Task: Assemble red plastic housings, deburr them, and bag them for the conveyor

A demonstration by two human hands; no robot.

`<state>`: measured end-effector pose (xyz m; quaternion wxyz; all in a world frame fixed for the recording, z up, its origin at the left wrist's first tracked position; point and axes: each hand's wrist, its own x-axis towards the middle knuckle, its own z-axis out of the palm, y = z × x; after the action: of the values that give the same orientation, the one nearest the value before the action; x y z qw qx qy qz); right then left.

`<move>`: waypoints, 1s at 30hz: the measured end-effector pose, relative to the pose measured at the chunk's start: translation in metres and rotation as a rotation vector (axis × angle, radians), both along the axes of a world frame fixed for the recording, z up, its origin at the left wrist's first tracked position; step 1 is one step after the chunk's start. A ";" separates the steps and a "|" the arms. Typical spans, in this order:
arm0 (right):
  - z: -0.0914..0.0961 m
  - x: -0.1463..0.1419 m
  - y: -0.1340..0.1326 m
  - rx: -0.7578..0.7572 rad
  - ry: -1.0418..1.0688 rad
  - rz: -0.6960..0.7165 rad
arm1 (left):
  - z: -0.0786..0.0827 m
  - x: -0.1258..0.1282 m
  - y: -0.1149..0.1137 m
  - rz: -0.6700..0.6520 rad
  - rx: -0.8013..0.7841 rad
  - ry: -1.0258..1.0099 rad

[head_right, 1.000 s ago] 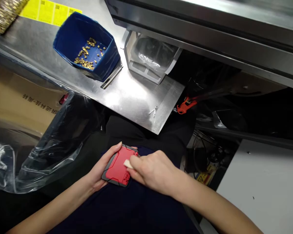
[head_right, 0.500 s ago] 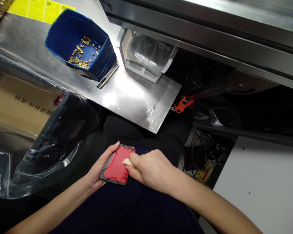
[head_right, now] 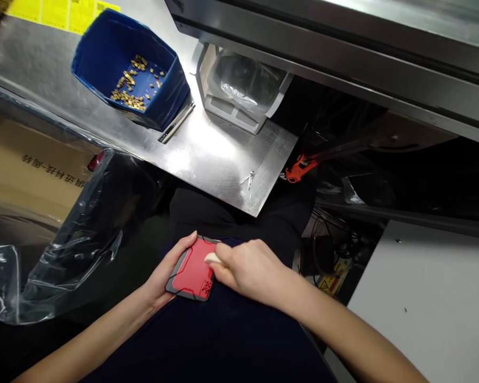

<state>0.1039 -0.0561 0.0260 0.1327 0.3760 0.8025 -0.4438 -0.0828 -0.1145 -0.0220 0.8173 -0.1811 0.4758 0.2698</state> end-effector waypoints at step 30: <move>-0.004 0.001 0.004 0.023 0.169 0.193 | -0.007 -0.004 0.009 -0.181 0.065 -0.084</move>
<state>0.1047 -0.0519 0.0217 0.1025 0.2598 0.8483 -0.4499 -0.0868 -0.1060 -0.0293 0.8629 -0.1220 0.4467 0.2023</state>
